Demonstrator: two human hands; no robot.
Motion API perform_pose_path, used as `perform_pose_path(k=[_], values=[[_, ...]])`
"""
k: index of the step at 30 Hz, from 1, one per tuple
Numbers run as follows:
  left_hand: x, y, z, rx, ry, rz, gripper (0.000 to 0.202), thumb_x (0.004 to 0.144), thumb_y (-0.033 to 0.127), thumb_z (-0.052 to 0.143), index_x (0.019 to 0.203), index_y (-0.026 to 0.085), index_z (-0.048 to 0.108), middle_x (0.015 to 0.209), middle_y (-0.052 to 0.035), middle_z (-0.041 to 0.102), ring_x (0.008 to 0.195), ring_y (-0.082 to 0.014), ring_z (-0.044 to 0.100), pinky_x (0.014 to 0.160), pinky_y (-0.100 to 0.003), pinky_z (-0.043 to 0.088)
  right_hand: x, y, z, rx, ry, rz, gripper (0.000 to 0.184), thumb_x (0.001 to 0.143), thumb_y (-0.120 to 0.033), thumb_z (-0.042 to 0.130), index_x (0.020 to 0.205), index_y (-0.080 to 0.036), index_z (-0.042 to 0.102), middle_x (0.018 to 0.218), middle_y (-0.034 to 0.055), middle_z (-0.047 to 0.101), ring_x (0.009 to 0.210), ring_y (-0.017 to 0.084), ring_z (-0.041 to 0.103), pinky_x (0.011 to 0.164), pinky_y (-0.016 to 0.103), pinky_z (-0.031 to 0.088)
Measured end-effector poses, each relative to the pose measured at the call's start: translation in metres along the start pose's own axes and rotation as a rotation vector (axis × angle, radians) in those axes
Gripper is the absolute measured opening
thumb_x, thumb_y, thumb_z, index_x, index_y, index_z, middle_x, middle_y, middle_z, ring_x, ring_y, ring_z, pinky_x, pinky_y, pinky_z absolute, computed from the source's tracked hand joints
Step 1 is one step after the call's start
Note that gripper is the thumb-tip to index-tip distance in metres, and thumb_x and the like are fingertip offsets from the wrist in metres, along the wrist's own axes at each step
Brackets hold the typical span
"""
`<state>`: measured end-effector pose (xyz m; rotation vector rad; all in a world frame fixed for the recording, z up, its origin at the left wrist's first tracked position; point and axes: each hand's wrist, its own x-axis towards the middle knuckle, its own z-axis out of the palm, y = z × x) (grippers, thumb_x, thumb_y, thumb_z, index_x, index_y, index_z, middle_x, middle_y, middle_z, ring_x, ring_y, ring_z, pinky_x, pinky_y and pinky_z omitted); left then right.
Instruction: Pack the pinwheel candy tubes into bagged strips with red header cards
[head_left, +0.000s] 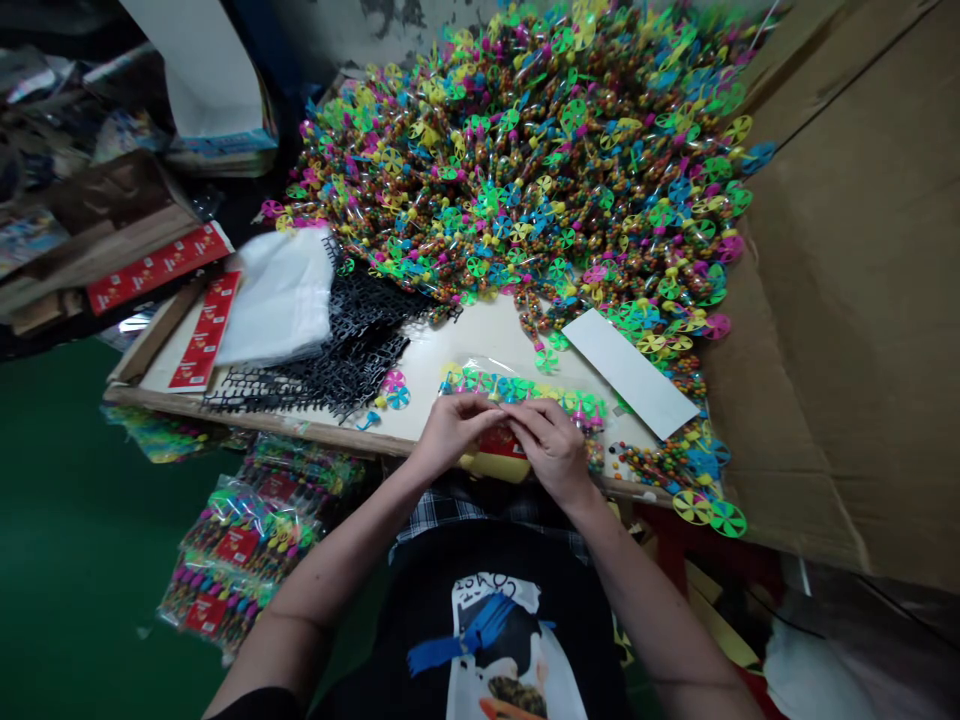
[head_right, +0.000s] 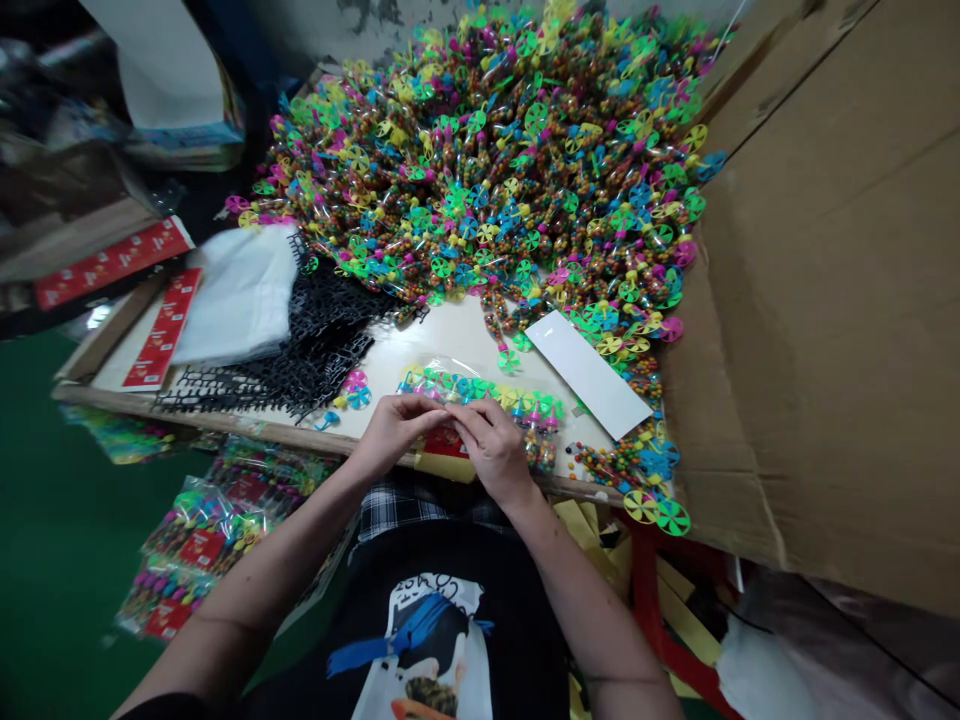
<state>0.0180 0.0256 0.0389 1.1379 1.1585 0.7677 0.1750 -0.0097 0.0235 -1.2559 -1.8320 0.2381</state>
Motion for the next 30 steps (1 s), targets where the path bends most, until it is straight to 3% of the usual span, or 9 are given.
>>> perform_pose_path(k=[3,7,11,19,25,30], values=[[-0.002,-0.002,-0.001,-0.226,-0.027,-0.139,0.032,0.06,0.042,0.075,0.073,0.014,0.07,0.063,-0.0004,0.064,0.058,-0.0095,0.056,0.057,-0.021,0.046,-0.003,0.003,0.002,-0.019,0.017,-0.022,0.022,0.088,-0.016,0.054,0.102,-0.024,0.07,0.081,0.0038,0.061,0.076,0.013,0.06,0.069,0.025,0.054],[-0.004,-0.005,-0.001,-0.451,-0.049,-0.261,0.029,0.049,0.029,0.079,0.072,0.014,0.07,0.063,-0.0004,0.065,0.056,-0.0084,0.058,0.056,-0.02,0.046,-0.006,0.007,0.003,-0.057,-0.007,-0.021,0.024,0.088,-0.015,0.054,0.1,-0.027,0.071,0.082,0.0039,0.062,0.076,0.013,0.06,0.069,0.025,0.054],[-0.004,-0.008,0.001,-0.441,-0.035,-0.269,0.028,0.046,0.022,0.08,0.07,0.014,0.07,0.061,0.0,0.066,0.05,-0.006,0.054,0.052,-0.018,0.042,-0.007,0.007,0.004,-0.072,0.014,-0.064,0.024,0.087,-0.014,0.054,0.096,-0.026,0.072,0.081,0.0042,0.063,0.076,0.014,0.06,0.069,0.026,0.054],[-0.003,-0.012,0.004,-0.385,0.018,-0.226,0.031,0.047,0.035,0.082,0.066,0.014,0.069,0.058,-0.0006,0.066,0.055,-0.01,0.058,0.059,-0.023,0.046,-0.008,0.005,0.006,0.001,-0.005,-0.029,0.019,0.088,-0.017,0.053,0.089,-0.023,0.07,0.081,0.0047,0.061,0.077,0.014,0.061,0.069,0.027,0.055],[-0.004,-0.011,0.005,-0.361,0.035,-0.202,0.034,0.046,0.038,0.083,0.063,0.013,0.067,0.056,0.0009,0.064,0.051,-0.0077,0.054,0.055,-0.02,0.043,-0.007,0.004,0.005,0.01,0.022,-0.029,0.021,0.087,-0.018,0.057,0.104,-0.023,0.068,0.087,0.0058,0.063,0.081,0.015,0.062,0.073,0.028,0.055],[-0.004,-0.011,0.008,-0.415,0.02,-0.223,0.038,0.043,0.041,0.085,0.061,0.013,0.065,0.053,0.0016,0.062,0.051,-0.0079,0.054,0.056,-0.021,0.042,-0.01,0.005,0.004,0.02,-0.004,-0.024,0.022,0.088,-0.017,0.054,0.099,-0.026,0.071,0.084,0.0043,0.064,0.08,0.014,0.062,0.073,0.029,0.055]])
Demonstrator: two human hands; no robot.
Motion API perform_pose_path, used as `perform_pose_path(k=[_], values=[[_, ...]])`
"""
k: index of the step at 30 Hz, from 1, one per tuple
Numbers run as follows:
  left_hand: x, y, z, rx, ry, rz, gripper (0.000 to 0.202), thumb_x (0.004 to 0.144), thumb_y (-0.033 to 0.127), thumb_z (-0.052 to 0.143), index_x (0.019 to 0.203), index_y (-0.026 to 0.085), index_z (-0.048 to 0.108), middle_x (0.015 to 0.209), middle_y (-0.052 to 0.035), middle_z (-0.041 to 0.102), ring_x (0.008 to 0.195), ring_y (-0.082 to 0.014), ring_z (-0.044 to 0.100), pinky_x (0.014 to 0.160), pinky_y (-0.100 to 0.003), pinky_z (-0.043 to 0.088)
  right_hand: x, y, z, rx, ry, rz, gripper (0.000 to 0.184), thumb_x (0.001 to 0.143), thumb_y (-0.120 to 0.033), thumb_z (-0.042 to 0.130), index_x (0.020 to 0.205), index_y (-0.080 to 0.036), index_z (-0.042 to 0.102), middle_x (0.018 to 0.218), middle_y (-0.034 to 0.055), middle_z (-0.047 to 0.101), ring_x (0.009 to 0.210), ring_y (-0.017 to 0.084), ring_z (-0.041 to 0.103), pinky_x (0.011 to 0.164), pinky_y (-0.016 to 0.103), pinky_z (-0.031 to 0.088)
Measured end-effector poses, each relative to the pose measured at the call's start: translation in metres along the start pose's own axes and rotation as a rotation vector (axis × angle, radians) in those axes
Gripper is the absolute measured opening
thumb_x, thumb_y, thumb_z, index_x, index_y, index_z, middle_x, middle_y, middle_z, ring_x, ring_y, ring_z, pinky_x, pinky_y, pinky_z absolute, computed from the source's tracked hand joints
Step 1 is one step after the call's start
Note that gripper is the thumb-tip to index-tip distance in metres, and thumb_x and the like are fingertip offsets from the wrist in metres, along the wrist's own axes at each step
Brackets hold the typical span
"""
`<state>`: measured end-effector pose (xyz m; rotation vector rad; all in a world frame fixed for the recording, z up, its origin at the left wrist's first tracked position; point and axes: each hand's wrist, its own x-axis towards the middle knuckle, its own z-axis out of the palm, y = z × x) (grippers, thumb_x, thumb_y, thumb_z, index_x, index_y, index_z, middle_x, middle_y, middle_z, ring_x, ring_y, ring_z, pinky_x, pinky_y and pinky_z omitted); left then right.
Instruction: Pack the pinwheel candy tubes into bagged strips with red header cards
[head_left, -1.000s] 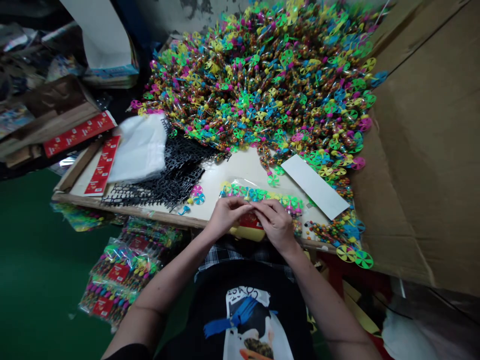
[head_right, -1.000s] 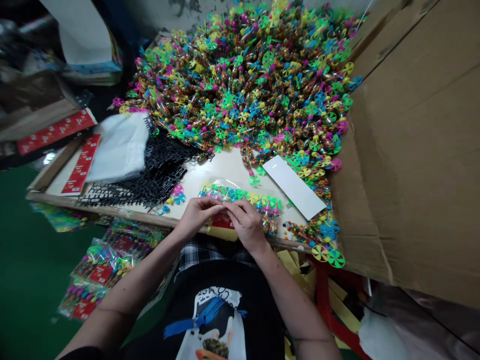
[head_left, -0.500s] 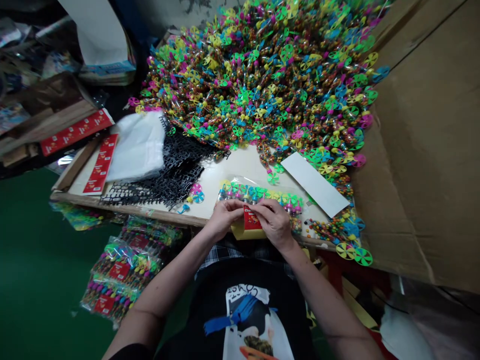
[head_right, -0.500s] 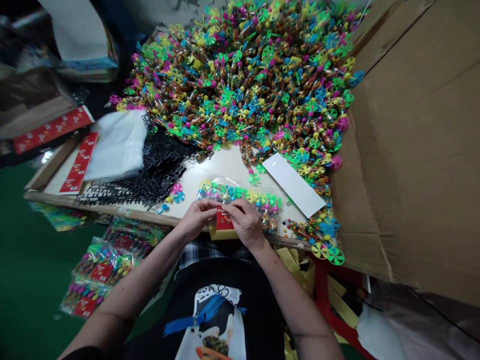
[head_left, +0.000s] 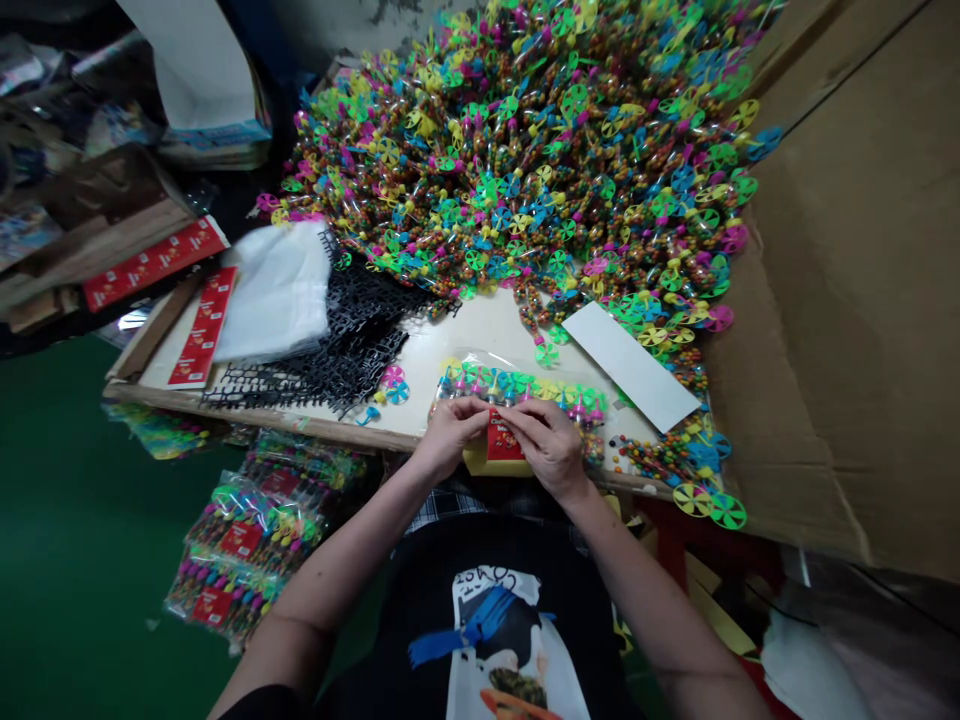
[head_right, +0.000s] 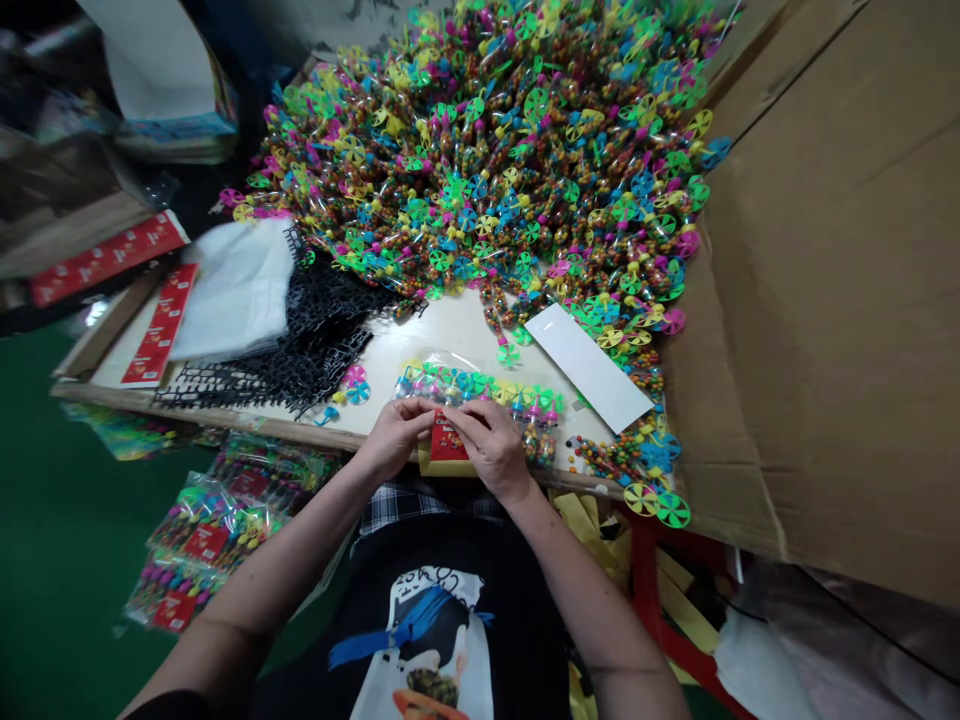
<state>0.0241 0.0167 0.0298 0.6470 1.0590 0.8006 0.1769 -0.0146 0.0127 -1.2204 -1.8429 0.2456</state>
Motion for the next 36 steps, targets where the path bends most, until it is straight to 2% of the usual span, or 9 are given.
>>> perform_pose_path(k=[6,10,13,16,22,29,36], values=[[0.0002,-0.0023,-0.0019,0.063,0.002,0.015,0.032,0.049,0.038,0.081,0.065,0.013,0.068,0.057,0.0008,0.063,0.051,-0.0071,0.052,0.054,-0.02,0.04,0.0018,-0.0013,0.0011,0.089,0.015,0.091,0.015,0.087,-0.019,0.056,0.09,-0.024,0.07,0.083,0.0035,0.062,0.078,0.014,0.062,0.07,0.028,0.054],[-0.0005,-0.0014,-0.0039,0.16,0.003,0.076,0.024,0.056,0.034,0.076,0.069,0.014,0.071,0.062,-0.0001,0.066,0.055,-0.0085,0.054,0.057,-0.021,0.043,0.0029,-0.0026,0.0018,0.103,0.013,0.093,0.014,0.087,-0.018,0.056,0.084,-0.023,0.069,0.08,0.0029,0.061,0.076,0.014,0.062,0.07,0.028,0.054],[-0.0012,-0.0001,-0.0026,0.21,0.003,0.128,0.021,0.058,0.032,0.073,0.069,0.015,0.07,0.065,-0.0004,0.067,0.059,-0.01,0.057,0.061,-0.023,0.046,0.0018,-0.0031,0.002,0.085,0.045,0.077,0.013,0.086,-0.019,0.059,0.093,-0.022,0.069,0.084,0.0038,0.061,0.079,0.014,0.062,0.072,0.028,0.054],[-0.0014,-0.0002,-0.0006,0.217,-0.01,0.152,0.019,0.059,0.032,0.073,0.067,0.015,0.069,0.062,0.0002,0.066,0.058,-0.0099,0.056,0.062,-0.022,0.046,0.0005,-0.0034,0.0016,0.087,0.039,0.045,0.021,0.086,-0.018,0.059,0.105,-0.024,0.067,0.088,0.0042,0.062,0.082,0.014,0.062,0.074,0.028,0.054],[-0.0001,-0.0038,0.0,0.179,-0.036,0.119,0.022,0.06,0.032,0.074,0.068,0.013,0.07,0.062,-0.0002,0.066,0.055,-0.0082,0.053,0.057,-0.021,0.043,-0.0014,-0.0043,0.0011,0.109,0.032,0.033,0.02,0.085,-0.015,0.059,0.1,-0.024,0.069,0.086,0.0039,0.063,0.08,0.014,0.061,0.072,0.028,0.053],[-0.0024,-0.0035,0.0001,0.145,-0.023,0.091,0.023,0.056,0.03,0.077,0.069,0.013,0.071,0.062,-0.0001,0.067,0.057,-0.0093,0.056,0.059,-0.021,0.045,-0.0005,-0.0047,0.0021,0.142,0.028,0.051,0.016,0.085,-0.016,0.059,0.092,-0.026,0.071,0.082,0.0027,0.064,0.078,0.015,0.061,0.071,0.03,0.051],[-0.0026,-0.0039,0.0013,0.145,-0.025,0.1,0.017,0.058,0.027,0.076,0.068,0.014,0.071,0.063,0.0,0.068,0.056,-0.0089,0.056,0.058,-0.02,0.044,-0.001,-0.0033,-0.0031,0.125,0.01,-0.062,0.018,0.084,-0.013,0.06,0.088,-0.027,0.071,0.079,0.0021,0.064,0.078,0.016,0.059,0.07,0.031,0.05]])
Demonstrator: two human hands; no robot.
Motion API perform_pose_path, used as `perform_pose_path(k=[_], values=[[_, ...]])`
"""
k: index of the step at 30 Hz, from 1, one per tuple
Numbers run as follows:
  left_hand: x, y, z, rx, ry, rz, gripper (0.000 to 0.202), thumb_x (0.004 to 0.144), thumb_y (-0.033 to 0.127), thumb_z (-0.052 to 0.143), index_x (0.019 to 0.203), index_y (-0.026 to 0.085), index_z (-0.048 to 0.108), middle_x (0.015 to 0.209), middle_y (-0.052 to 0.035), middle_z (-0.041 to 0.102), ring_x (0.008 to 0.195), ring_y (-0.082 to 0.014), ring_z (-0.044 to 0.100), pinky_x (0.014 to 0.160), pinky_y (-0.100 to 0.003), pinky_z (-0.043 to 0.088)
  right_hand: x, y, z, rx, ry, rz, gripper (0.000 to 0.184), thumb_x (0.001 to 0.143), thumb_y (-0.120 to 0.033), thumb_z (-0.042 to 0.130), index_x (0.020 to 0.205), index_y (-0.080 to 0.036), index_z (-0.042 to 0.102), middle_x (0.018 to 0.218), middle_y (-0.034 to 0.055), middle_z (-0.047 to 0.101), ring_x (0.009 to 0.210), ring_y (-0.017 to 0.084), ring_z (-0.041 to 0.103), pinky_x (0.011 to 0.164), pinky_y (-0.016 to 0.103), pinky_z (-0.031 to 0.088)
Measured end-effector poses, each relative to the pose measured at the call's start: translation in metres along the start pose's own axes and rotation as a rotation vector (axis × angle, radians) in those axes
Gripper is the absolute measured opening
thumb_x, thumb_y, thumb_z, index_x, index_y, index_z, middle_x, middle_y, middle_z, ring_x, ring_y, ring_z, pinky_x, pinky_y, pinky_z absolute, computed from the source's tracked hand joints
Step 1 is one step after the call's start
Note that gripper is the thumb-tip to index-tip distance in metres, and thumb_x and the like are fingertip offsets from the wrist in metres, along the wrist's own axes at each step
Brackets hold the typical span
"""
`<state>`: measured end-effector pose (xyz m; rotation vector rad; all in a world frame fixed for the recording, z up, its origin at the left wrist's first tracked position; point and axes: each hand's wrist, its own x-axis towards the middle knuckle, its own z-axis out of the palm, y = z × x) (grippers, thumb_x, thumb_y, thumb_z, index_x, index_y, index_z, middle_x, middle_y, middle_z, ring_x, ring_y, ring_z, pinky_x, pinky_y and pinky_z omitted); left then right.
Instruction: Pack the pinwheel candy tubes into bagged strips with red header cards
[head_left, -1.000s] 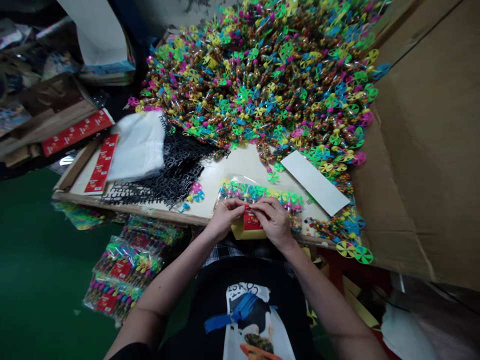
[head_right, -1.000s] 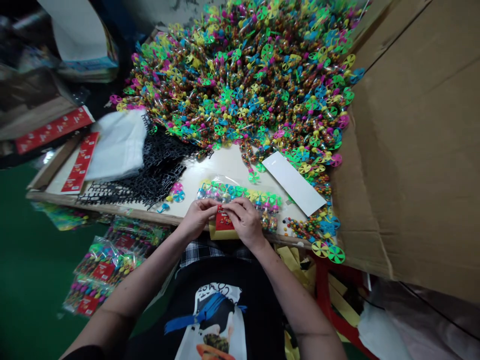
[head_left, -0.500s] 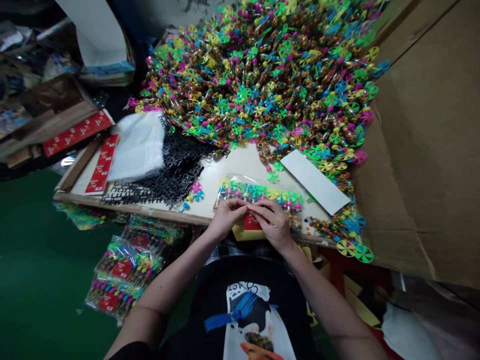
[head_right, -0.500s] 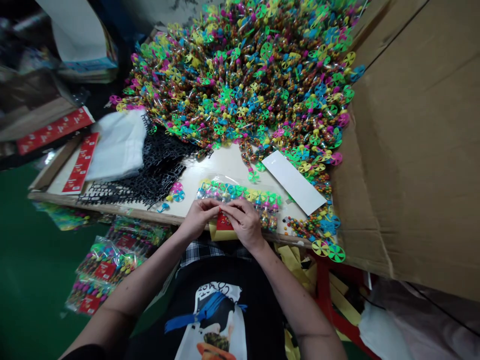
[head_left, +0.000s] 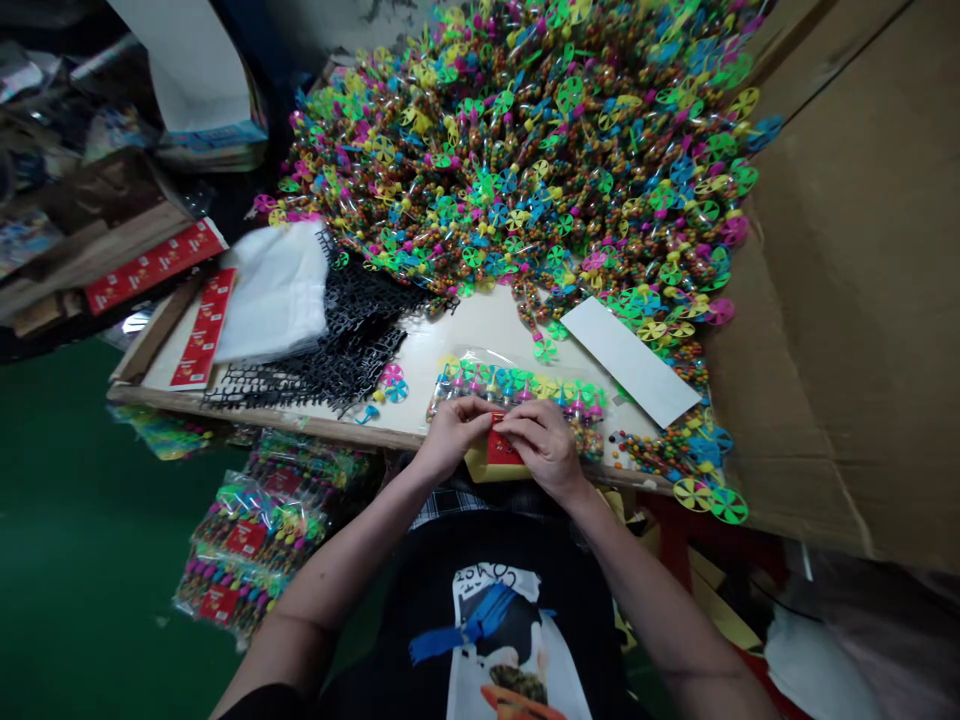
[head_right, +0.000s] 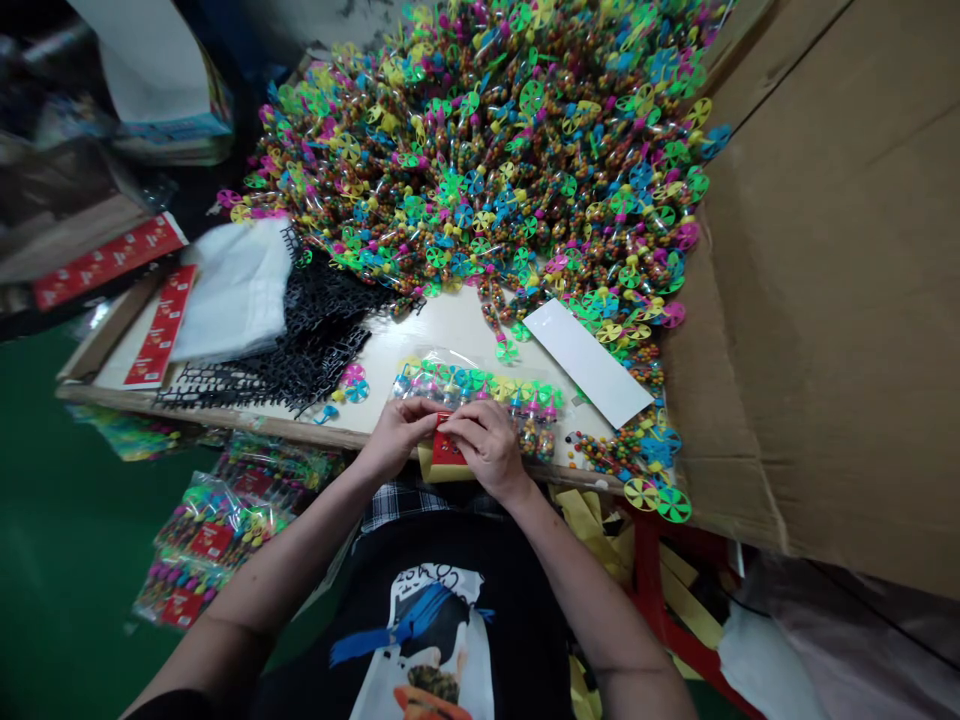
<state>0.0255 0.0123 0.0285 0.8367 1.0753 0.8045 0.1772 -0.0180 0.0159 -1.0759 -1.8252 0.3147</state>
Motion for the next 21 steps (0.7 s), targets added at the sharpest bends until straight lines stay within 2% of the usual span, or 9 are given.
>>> perform_pose_path(k=[7,11,15,21], values=[[-0.0008,0.0004,-0.0019,-0.005,-0.007,0.024,0.021,0.058,0.03,0.077,0.07,0.014,0.07,0.066,-0.0012,0.068,0.061,-0.0105,0.058,0.062,-0.022,0.046,-0.0031,0.0005,-0.0001,-0.065,0.073,0.119,0.018,0.084,-0.021,0.062,0.1,-0.025,0.069,0.088,0.0047,0.064,0.083,0.016,0.062,0.072,0.029,0.053],[-0.0017,-0.0021,-0.0006,-0.049,0.012,-0.003,0.025,0.056,0.032,0.079,0.069,0.013,0.069,0.06,0.0006,0.064,0.054,-0.0077,0.053,0.056,-0.02,0.042,-0.0039,0.0006,-0.0003,-0.101,0.084,0.053,0.019,0.084,-0.018,0.062,0.098,-0.026,0.07,0.084,0.0035,0.065,0.077,0.014,0.062,0.069,0.028,0.053],[-0.0023,-0.0053,0.0014,-0.074,0.016,-0.006,0.026,0.055,0.034,0.079,0.068,0.013,0.068,0.06,0.0008,0.063,0.054,-0.007,0.053,0.056,-0.019,0.041,-0.0046,-0.0008,-0.0008,-0.104,0.09,0.032,0.017,0.084,-0.015,0.06,0.095,-0.025,0.07,0.082,0.0034,0.065,0.076,0.015,0.062,0.068,0.028,0.053],[-0.0024,-0.003,0.0015,-0.008,0.018,0.026,0.022,0.057,0.032,0.076,0.067,0.014,0.069,0.06,0.0007,0.064,0.054,-0.0076,0.053,0.054,-0.019,0.041,-0.0036,-0.002,0.0021,-0.042,0.062,0.164,0.01,0.087,-0.018,0.057,0.085,-0.023,0.066,0.082,0.0029,0.063,0.077,0.015,0.062,0.069,0.029,0.053]])
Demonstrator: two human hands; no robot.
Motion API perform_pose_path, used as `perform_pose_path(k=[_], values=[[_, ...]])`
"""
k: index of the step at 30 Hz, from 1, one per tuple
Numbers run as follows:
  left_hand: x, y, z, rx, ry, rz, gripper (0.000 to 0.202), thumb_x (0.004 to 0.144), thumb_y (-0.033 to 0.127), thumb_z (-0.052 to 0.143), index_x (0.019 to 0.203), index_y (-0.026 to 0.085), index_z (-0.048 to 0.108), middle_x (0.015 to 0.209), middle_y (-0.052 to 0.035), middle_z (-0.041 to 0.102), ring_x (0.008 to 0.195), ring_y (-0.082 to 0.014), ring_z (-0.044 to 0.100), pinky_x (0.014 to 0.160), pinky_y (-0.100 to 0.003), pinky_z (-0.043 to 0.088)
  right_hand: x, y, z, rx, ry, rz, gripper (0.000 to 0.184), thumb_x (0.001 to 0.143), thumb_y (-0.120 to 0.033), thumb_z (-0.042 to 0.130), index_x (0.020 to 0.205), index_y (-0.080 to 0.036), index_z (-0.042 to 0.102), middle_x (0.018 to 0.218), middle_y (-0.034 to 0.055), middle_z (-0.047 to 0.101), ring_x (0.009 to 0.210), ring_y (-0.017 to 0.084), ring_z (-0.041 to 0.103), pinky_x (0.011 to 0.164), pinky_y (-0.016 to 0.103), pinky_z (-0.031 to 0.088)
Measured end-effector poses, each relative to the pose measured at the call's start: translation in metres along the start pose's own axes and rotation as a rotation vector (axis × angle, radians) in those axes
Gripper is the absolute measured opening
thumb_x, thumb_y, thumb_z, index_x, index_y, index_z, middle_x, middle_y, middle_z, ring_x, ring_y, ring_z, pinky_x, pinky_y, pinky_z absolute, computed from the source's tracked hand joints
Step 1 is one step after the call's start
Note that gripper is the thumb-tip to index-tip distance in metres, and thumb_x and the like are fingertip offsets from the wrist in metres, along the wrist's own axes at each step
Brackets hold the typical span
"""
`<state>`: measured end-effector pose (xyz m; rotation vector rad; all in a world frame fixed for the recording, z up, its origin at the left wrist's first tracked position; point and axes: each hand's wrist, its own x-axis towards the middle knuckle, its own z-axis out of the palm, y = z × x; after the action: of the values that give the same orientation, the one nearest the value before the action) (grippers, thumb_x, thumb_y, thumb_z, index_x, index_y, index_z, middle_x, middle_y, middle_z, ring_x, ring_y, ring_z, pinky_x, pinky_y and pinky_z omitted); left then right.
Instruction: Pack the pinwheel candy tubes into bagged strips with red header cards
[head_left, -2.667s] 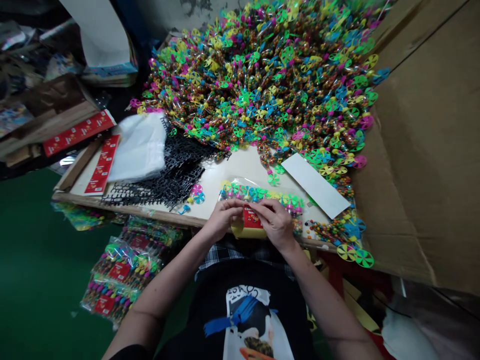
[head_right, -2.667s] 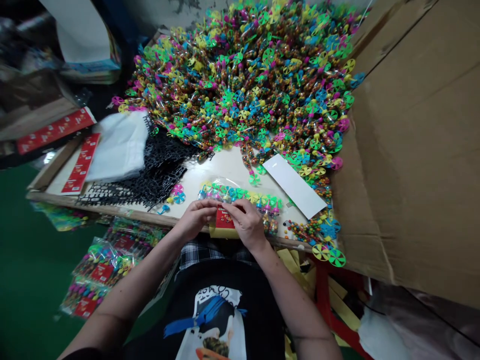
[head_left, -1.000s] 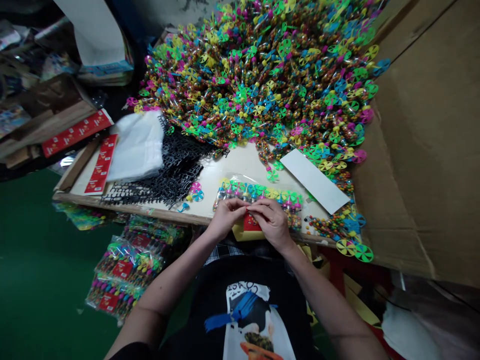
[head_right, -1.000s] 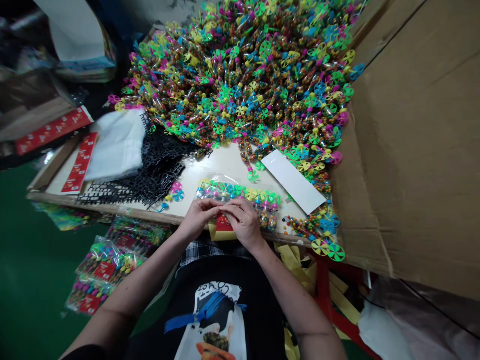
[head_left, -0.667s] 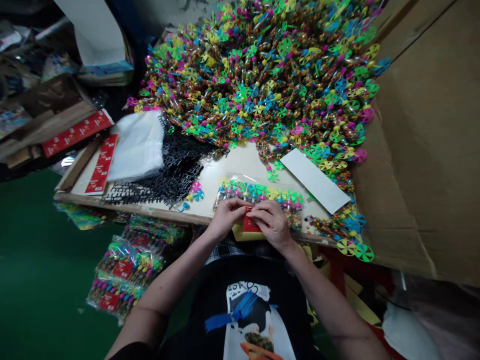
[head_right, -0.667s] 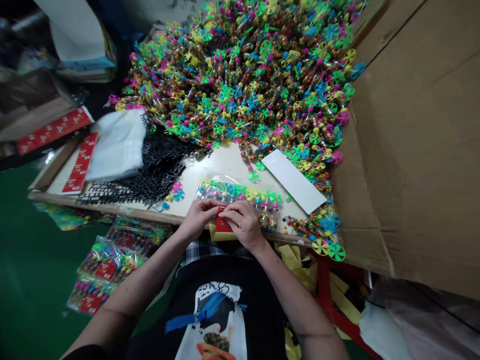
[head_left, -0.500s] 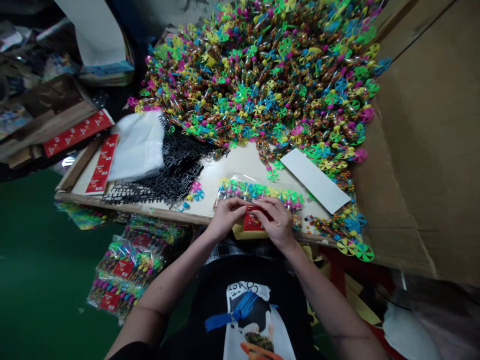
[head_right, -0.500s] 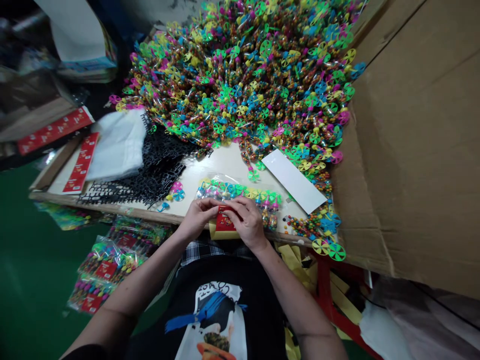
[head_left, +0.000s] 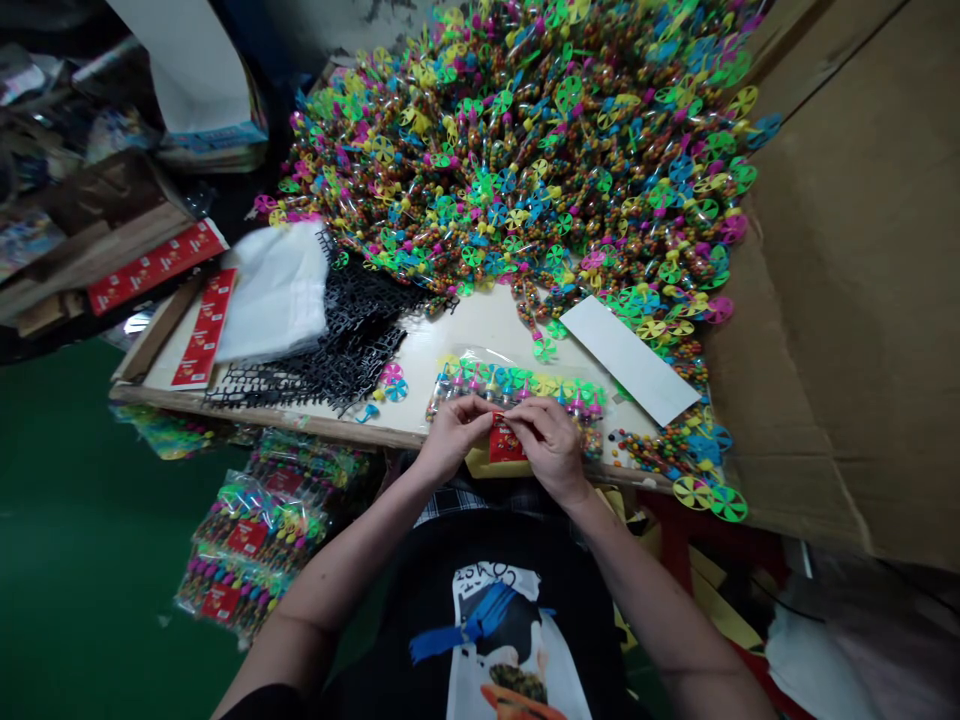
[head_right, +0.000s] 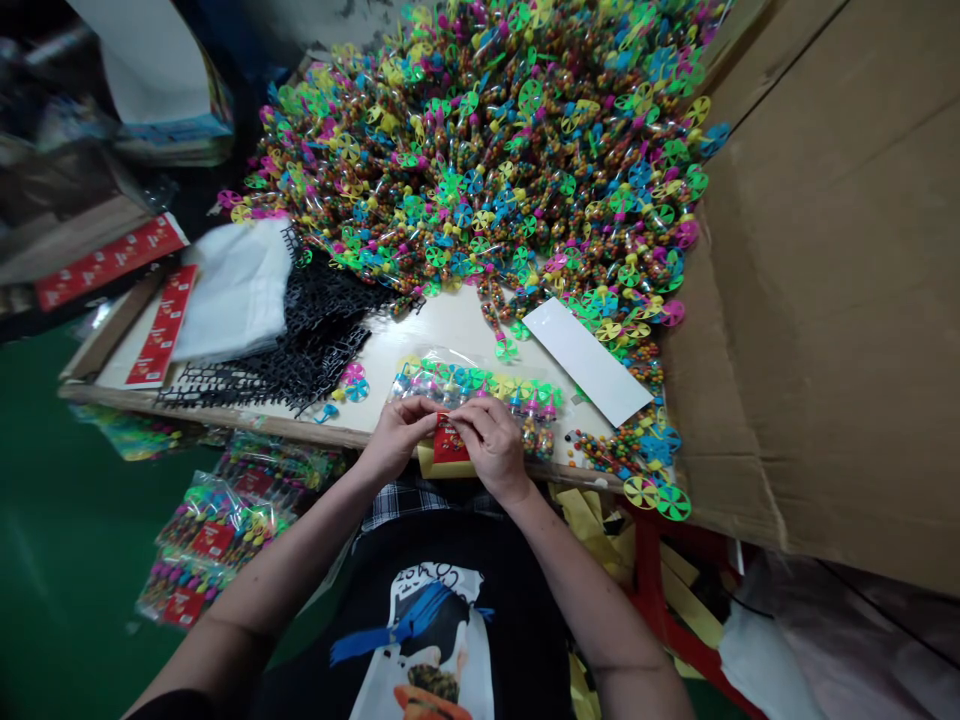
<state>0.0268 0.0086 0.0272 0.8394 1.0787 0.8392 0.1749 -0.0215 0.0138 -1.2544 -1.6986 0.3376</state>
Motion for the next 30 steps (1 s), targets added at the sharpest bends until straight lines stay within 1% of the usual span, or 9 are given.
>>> perform_pose_path(k=[3,7,12,17,19,21,24,27,30], values=[[0.0,0.002,0.0,0.054,0.001,0.035,0.017,0.059,0.029,0.074,0.067,0.015,0.069,0.063,0.0002,0.066,0.058,-0.009,0.056,0.059,-0.02,0.044,0.001,0.0,0.002,0.003,-0.02,0.032,0.008,0.087,-0.02,0.056,0.084,-0.022,0.063,0.081,0.0029,0.061,0.078,0.016,0.061,0.07,0.031,0.052],[0.001,0.002,-0.001,0.076,-0.005,0.038,0.016,0.059,0.028,0.074,0.067,0.015,0.069,0.063,0.0001,0.067,0.058,-0.0098,0.057,0.059,-0.021,0.045,-0.001,0.0,0.001,-0.025,-0.039,0.007,0.008,0.088,-0.018,0.053,0.084,-0.021,0.059,0.082,0.0039,0.06,0.08,0.017,0.06,0.07,0.032,0.051],[0.002,0.0,-0.004,0.037,0.03,-0.016,0.025,0.056,0.036,0.077,0.065,0.015,0.066,0.06,0.0004,0.066,0.055,-0.01,0.056,0.057,-0.021,0.044,-0.005,-0.009,-0.007,-0.017,0.01,-0.07,0.008,0.088,-0.014,0.053,0.086,-0.021,0.057,0.083,0.0038,0.061,0.081,0.017,0.06,0.074,0.032,0.05],[0.002,-0.001,-0.007,0.013,0.067,-0.043,0.032,0.051,0.039,0.08,0.063,0.014,0.065,0.056,0.0014,0.064,0.054,-0.0101,0.056,0.057,-0.021,0.045,0.0,-0.015,-0.016,0.08,0.074,0.005,0.01,0.088,-0.014,0.053,0.089,-0.022,0.057,0.087,0.0033,0.063,0.087,0.017,0.062,0.079,0.032,0.05],[0.002,0.0,-0.007,0.006,0.069,-0.043,0.032,0.051,0.039,0.081,0.063,0.014,0.065,0.056,0.0015,0.063,0.054,-0.0098,0.055,0.057,-0.021,0.045,0.004,-0.011,-0.017,0.04,0.041,0.037,0.009,0.088,-0.016,0.054,0.091,-0.022,0.06,0.092,0.0046,0.065,0.092,0.018,0.062,0.083,0.035,0.05],[0.001,0.0,-0.006,-0.01,0.069,-0.044,0.032,0.05,0.039,0.081,0.062,0.014,0.064,0.057,0.0015,0.064,0.054,-0.0094,0.055,0.056,-0.021,0.044,0.006,-0.003,-0.014,-0.028,-0.04,0.053,0.01,0.087,-0.022,0.057,0.094,-0.023,0.063,0.098,0.0063,0.067,0.096,0.02,0.062,0.085,0.037,0.05],[-0.001,0.0,-0.006,-0.029,0.066,-0.051,0.032,0.05,0.038,0.082,0.064,0.014,0.065,0.059,0.0012,0.064,0.054,-0.0095,0.055,0.057,-0.021,0.045,0.003,0.007,-0.009,-0.067,-0.127,0.029,0.014,0.086,-0.026,0.059,0.096,-0.024,0.068,0.1,0.0059,0.069,0.098,0.021,0.063,0.086,0.04,0.05],[-0.001,-0.002,-0.006,-0.063,0.074,-0.066,0.034,0.049,0.039,0.082,0.064,0.014,0.065,0.06,0.001,0.064,0.056,-0.0098,0.056,0.059,-0.022,0.046,-0.001,0.01,-0.005,-0.042,-0.115,-0.021,0.015,0.087,-0.022,0.058,0.094,-0.026,0.07,0.095,0.0043,0.071,0.092,0.019,0.065,0.085,0.039,0.051],[-0.002,-0.003,-0.006,-0.086,0.078,-0.072,0.034,0.05,0.04,0.082,0.065,0.014,0.065,0.061,0.0009,0.064,0.057,-0.01,0.056,0.06,-0.023,0.046,-0.003,0.006,-0.004,-0.028,-0.091,-0.054,0.013,0.086,-0.021,0.059,0.09,-0.025,0.071,0.092,0.004,0.072,0.088,0.018,0.066,0.083,0.038,0.051]])
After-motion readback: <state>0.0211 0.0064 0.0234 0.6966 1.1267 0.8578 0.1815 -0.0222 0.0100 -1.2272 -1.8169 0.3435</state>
